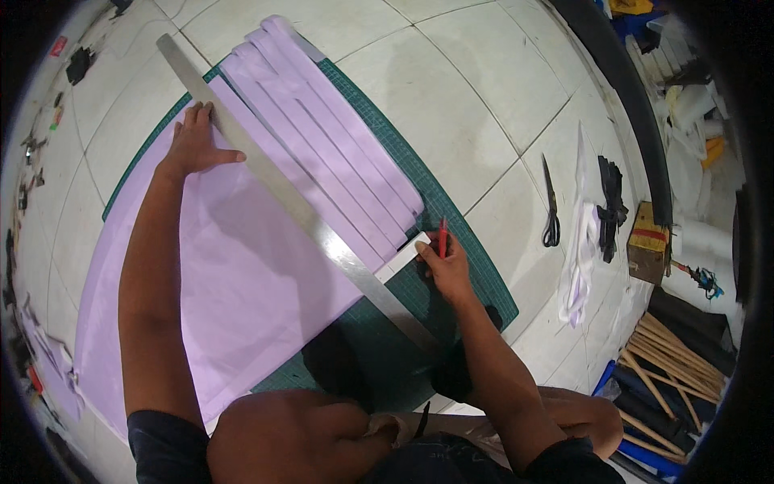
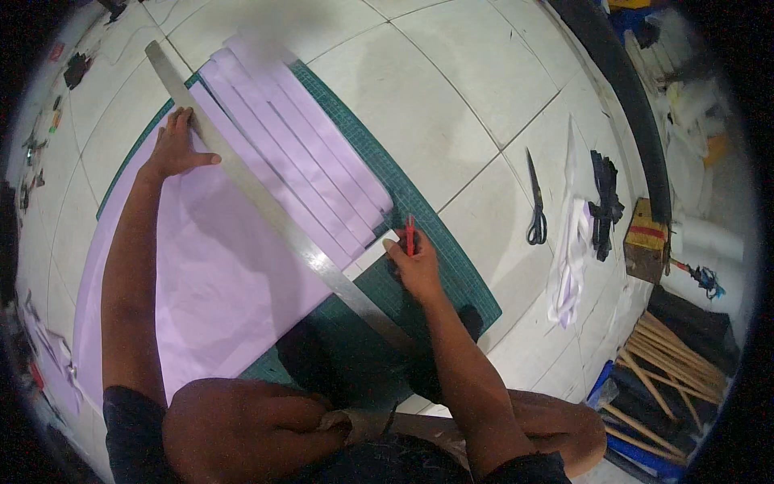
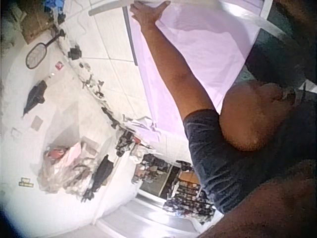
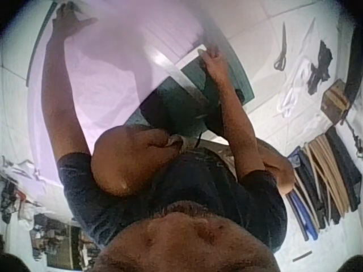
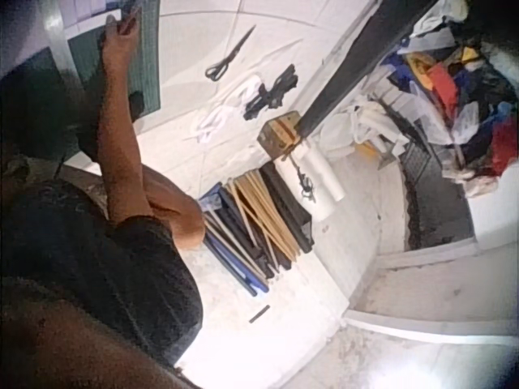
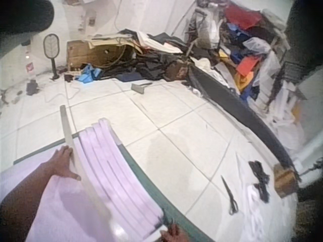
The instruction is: The person cuts several strips of purple fabric using a utility knife and a long metal ruler on a cutting mat on the floor.
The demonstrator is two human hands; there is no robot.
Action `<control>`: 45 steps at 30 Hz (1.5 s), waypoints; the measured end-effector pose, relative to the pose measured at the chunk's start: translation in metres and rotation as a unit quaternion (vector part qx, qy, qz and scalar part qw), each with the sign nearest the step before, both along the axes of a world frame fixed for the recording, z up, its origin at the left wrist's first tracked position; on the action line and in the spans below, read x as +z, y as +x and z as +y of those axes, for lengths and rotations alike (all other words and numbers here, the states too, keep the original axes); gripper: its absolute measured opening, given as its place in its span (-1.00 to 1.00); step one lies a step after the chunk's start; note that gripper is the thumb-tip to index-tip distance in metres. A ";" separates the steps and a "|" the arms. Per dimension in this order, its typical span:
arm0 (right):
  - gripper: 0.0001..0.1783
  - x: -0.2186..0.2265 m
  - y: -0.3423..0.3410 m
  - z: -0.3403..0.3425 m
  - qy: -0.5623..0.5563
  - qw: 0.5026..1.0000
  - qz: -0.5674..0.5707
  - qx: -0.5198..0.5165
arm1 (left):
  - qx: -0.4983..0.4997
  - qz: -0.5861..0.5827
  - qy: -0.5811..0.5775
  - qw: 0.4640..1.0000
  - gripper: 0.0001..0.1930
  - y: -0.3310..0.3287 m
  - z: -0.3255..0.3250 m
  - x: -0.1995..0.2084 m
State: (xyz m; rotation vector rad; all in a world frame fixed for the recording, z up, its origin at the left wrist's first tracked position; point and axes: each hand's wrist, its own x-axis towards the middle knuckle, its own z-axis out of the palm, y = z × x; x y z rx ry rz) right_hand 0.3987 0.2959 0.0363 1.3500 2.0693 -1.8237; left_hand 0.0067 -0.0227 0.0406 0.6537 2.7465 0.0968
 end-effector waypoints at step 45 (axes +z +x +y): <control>-0.68 0.026 -0.335 -0.157 0.301 0.835 0.053 0.457 | 0.057 -0.030 0.010 0.998 0.03 -0.084 -0.009 0.015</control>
